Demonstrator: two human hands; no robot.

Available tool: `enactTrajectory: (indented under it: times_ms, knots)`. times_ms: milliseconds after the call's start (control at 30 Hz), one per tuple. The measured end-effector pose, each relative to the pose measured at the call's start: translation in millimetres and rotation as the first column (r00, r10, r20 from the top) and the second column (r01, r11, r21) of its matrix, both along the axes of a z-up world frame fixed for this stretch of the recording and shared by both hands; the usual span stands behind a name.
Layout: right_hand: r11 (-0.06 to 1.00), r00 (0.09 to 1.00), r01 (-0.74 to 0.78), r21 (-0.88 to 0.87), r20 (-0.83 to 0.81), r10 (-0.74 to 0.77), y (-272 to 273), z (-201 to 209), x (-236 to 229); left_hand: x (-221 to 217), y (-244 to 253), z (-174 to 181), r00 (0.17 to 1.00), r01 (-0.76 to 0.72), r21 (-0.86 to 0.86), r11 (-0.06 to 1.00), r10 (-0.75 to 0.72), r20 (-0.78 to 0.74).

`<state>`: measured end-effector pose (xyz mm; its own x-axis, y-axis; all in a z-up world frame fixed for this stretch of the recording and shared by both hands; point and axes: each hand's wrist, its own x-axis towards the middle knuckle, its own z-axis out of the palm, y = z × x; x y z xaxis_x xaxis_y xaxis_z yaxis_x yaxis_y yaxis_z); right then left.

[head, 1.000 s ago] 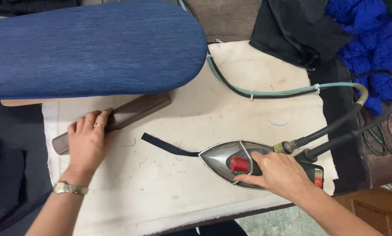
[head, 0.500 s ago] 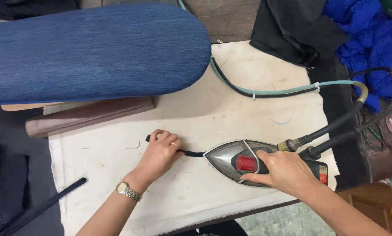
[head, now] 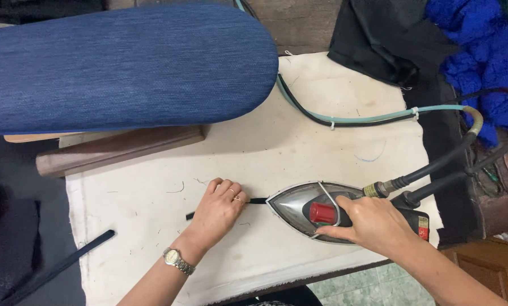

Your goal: The person irons a narrow black fabric strip on a white cloth, then irons a larger black fabric piece. They fold the larger piece, iron it again, and trim its edges with scissors.

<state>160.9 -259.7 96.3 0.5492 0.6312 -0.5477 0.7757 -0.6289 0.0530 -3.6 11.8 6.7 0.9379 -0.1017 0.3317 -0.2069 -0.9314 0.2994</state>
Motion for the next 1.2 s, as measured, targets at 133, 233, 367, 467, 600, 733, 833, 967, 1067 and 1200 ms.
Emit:
enactTrajectory:
  times_ms: [133, 233, 367, 467, 600, 733, 833, 967, 1067, 1200]
  knots:
    - [0.999, 1.0, 0.021, -0.026, -0.012, -0.021, 2.0, 0.0, 0.5, -0.5, 0.1, -6.8, 0.996, -0.003, 0.014, 1.0, 0.004, -0.093]
    - [0.999, 1.0, 0.005, -0.033, -0.003, -0.005, 1.7, -1.0, 0.6, -0.8, 0.4, -9.7, 0.99, -0.017, 0.077, 0.997, 0.027, -0.138]
    - [1.0, 1.0, -0.005, -0.013, 0.002, 0.005, 0.2, -2.5, 0.9, -0.5, -1.5, -16.9, 0.996, -0.014, 0.189, 0.982, 0.032, -0.089]
    - [1.0, 1.0, -0.006, -0.01, 0.006, 0.006, 0.0, -2.0, 1.0, -0.9, -0.4, -17.5, 0.99, 0.054, 0.239, 0.97, -0.02, -0.143]
    - [1.0, 1.0, 0.002, -0.001, 0.007, -0.002, 1.4, -0.3, 0.3, -1.0, 1.3, -12.9, 0.988, 0.102, 0.246, 0.964, -0.068, -0.141]
    - [0.999, 0.999, -0.024, 0.032, 0.026, 0.023, -0.6, -1.7, 0.7, 1.0, 6.3, -4.0, 0.983, 0.152, 0.201, 0.968, -0.128, -0.128]
    - [1.0, 1.0, -0.009, -0.025, -0.01, 0.009, 3.0, 1.0, 0.4, 2.5, 9.7, -3.0, 0.968, 0.223, 0.206, 0.953, -0.191, -0.165]
    - [1.0, 1.0, 0.004, -0.005, -0.002, -0.004, 2.2, 1.5, 0.7, 3.4, 9.2, -7.4, 0.958, 0.253, 0.24, 0.937, -0.207, -0.2]
    - [1.0, 1.0, -0.017, 0.012, 0.001, 0.017, -0.2, -1.1, 0.9, 2.2, 8.9, -10.6, 0.958, 0.238, 0.233, 0.943, -0.189, -0.215]
    - [1.0, 1.0, -0.013, 0.02, 0.005, 0.013, 1.1, 0.7, 0.7, 1.4, 10.5, -10.5, 0.964, 0.223, 0.174, 0.959, -0.19, -0.188]
